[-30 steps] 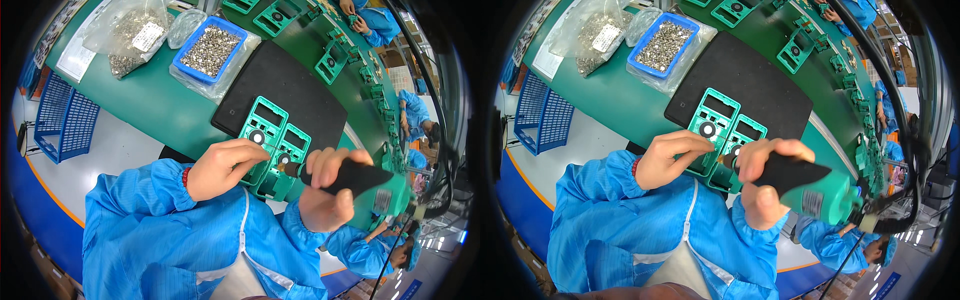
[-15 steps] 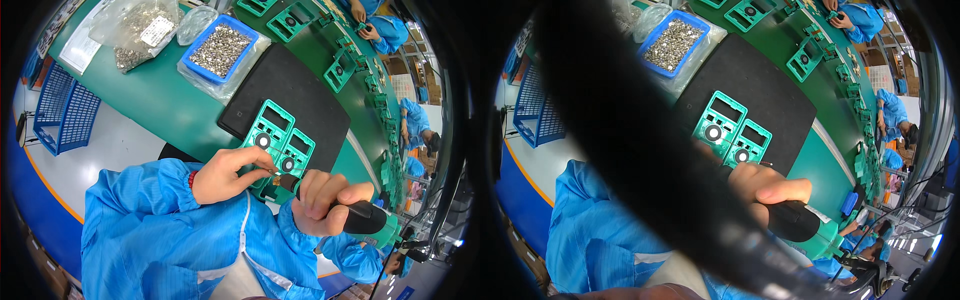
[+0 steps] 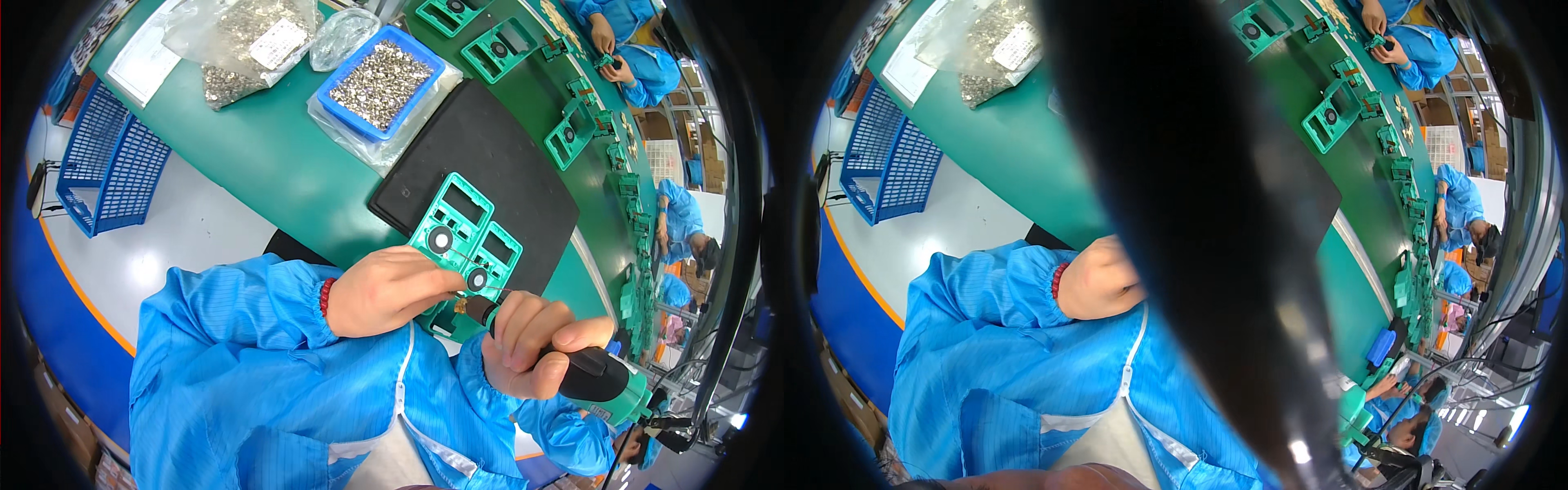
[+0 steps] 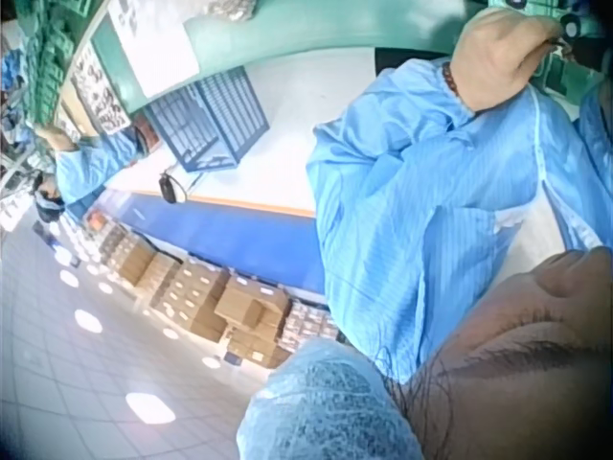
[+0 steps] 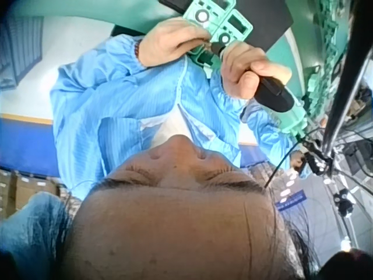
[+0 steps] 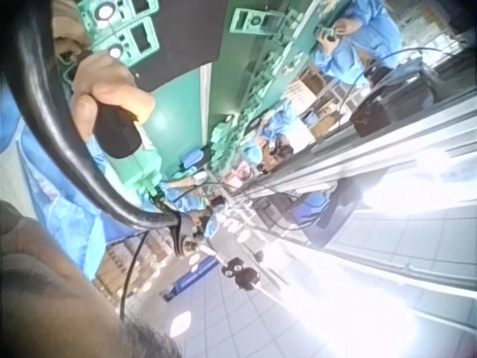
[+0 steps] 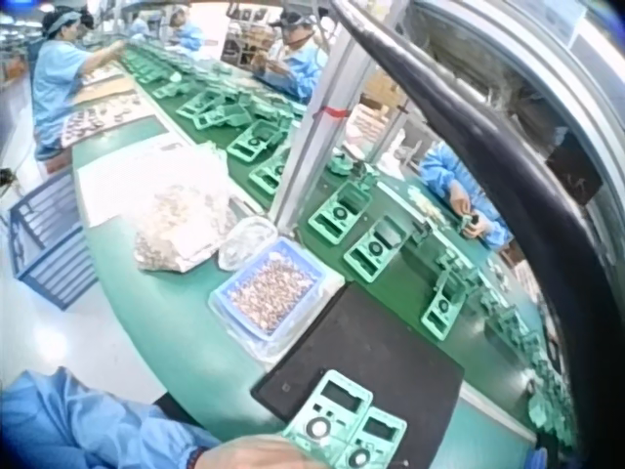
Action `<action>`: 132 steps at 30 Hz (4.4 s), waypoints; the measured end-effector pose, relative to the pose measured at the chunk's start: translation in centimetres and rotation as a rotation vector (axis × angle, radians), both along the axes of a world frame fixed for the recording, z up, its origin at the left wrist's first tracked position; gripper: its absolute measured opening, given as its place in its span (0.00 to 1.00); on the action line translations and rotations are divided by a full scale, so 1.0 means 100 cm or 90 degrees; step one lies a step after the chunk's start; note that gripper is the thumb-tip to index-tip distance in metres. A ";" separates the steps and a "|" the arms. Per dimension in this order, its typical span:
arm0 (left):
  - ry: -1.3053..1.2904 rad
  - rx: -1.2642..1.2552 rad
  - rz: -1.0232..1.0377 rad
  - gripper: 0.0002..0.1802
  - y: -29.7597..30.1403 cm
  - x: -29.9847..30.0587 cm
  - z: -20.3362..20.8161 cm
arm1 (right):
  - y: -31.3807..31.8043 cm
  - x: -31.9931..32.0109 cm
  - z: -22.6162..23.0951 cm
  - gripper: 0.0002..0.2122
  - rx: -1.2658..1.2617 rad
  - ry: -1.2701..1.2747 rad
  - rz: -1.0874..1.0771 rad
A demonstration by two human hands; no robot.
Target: The person secures screws into green plastic housings using an electric screwdriver on an assembly line.
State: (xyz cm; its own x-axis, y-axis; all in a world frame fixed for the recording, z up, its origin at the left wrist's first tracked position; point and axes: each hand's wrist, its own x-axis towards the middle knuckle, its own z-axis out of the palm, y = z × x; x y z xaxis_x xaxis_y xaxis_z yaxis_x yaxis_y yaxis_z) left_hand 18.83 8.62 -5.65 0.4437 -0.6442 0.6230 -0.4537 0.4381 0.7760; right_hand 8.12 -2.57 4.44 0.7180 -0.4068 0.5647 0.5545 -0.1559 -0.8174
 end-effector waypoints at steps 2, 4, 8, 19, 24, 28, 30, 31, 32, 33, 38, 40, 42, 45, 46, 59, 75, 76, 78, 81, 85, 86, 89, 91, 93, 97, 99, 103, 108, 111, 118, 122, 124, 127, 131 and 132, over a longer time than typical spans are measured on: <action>0.018 0.028 -0.035 0.19 -0.006 -0.011 -0.022 | 0.002 0.000 0.001 0.11 -0.008 0.016 0.000; -0.046 -0.032 -0.009 0.20 -0.008 -0.005 -0.013 | -0.006 0.000 0.002 0.11 -0.042 0.031 0.042; -0.130 0.027 -0.016 0.23 -0.003 0.004 -0.006 | -0.010 0.004 -0.001 0.10 -0.027 0.020 0.033; -0.563 0.471 0.329 0.07 -0.044 0.175 0.003 | -0.026 0.018 -0.025 0.15 0.041 -0.001 -0.190; -0.563 0.481 0.296 0.05 -0.055 0.189 0.004 | -0.033 0.024 -0.037 0.14 0.047 0.023 -0.198; -0.464 0.345 0.336 0.06 -0.051 0.182 0.005 | -0.036 0.029 -0.043 0.14 0.041 0.024 -0.183; -0.410 0.301 0.330 0.06 -0.047 0.175 0.007 | -0.038 0.029 -0.044 0.14 0.049 0.028 -0.181; -0.344 0.246 0.278 0.05 -0.046 0.171 0.008 | -0.039 0.029 -0.044 0.14 0.049 0.036 -0.182; -0.277 0.191 0.227 0.05 -0.043 0.166 0.009 | -0.039 0.030 -0.045 0.13 0.049 0.043 -0.183; -0.276 0.193 0.227 0.05 -0.039 0.160 0.013 | -0.039 0.030 -0.045 0.13 0.051 0.045 -0.182; -0.093 0.201 0.045 0.07 -0.015 0.118 0.018 | -0.037 0.036 -0.047 0.13 0.047 0.066 -0.184; -0.118 0.179 0.015 0.09 -0.009 0.097 0.014 | -0.038 0.037 -0.046 0.13 0.047 0.071 -0.177; -0.166 0.208 -0.072 0.12 0.001 0.078 0.010 | -0.038 0.038 -0.045 0.13 0.048 0.073 -0.171; -0.251 0.143 -0.152 0.13 0.002 0.048 0.003 | -0.036 0.041 -0.045 0.13 0.035 0.077 -0.177; -0.268 0.113 -0.160 0.13 -0.001 0.040 0.000 | -0.036 0.041 -0.045 0.13 0.031 0.078 -0.181; -0.208 0.123 -0.166 0.16 -0.006 0.027 -0.016 | -0.038 0.043 -0.049 0.14 0.056 0.049 -0.175; -0.244 0.152 -0.129 0.08 -0.013 0.020 -0.018 | -0.034 0.050 -0.050 0.15 0.027 0.059 -0.150; -0.243 0.153 -0.130 0.08 -0.012 0.021 -0.017 | -0.035 0.051 -0.051 0.15 0.037 0.061 -0.135; -0.248 0.165 -0.141 0.08 -0.012 0.023 -0.016 | -0.036 0.050 -0.052 0.15 0.045 0.062 -0.122; -0.254 0.164 -0.123 0.08 -0.011 0.023 -0.015 | -0.037 0.052 -0.052 0.14 0.051 0.080 -0.077; -0.304 0.154 -0.094 0.10 -0.014 0.025 -0.012 | -0.032 0.061 -0.057 0.10 -0.023 0.084 -0.150; -0.308 0.161 -0.083 0.10 -0.014 0.023 -0.015 | -0.032 0.062 -0.056 0.10 -0.027 0.079 -0.151; -0.308 0.175 -0.074 0.10 -0.013 0.024 -0.016 | -0.028 0.052 -0.048 0.14 -0.002 0.111 -0.172; -0.305 0.186 -0.076 0.10 -0.012 0.026 -0.016 | -0.025 0.049 -0.041 0.14 0.039 0.003 -0.190; -0.229 0.163 -0.091 0.12 -0.014 0.032 -0.014 | -0.023 0.046 -0.025 0.14 0.027 -0.050 -0.121; -0.236 0.122 0.062 0.16 -0.010 0.042 -0.008 | -0.012 0.031 -0.010 0.16 0.014 -0.014 -0.045; -0.231 0.125 0.075 0.16 -0.007 0.044 -0.006 | -0.007 0.032 -0.008 0.16 0.013 -0.013 -0.026; -0.236 0.121 0.077 0.15 -0.004 0.047 -0.003 | -0.004 0.034 -0.006 0.16 0.008 0.001 0.011; -0.244 0.113 0.072 0.14 0.000 0.048 0.002 | -0.003 0.033 -0.005 0.17 0.009 0.014 0.036; -0.251 0.107 0.074 0.13 0.003 0.049 0.003 | -0.004 0.033 -0.002 0.17 0.000 0.032 0.062; -0.293 0.148 0.090 0.11 0.010 0.047 0.008 | -0.002 0.041 -0.001 0.16 -0.026 0.048 0.097; -0.297 0.178 0.049 0.18 0.010 0.060 0.014 | 0.002 0.054 -0.009 0.14 -0.063 0.046 0.007; -0.235 0.196 -0.010 0.28 0.007 0.082 0.023 | 0.000 0.062 -0.016 0.12 -0.079 0.026 -0.067; -0.261 0.144 0.080 0.24 -0.009 0.136 0.012 | -0.001 0.066 -0.020 0.15 0.028 0.003 -0.108; -0.440 0.333 0.283 0.09 -0.031 0.198 0.004 | 0.005 0.081 -0.030 0.17 0.033 0.041 -0.124; -0.437 0.334 0.282 0.09 -0.035 0.205 0.002 | 0.004 0.083 -0.035 0.17 0.024 0.039 -0.111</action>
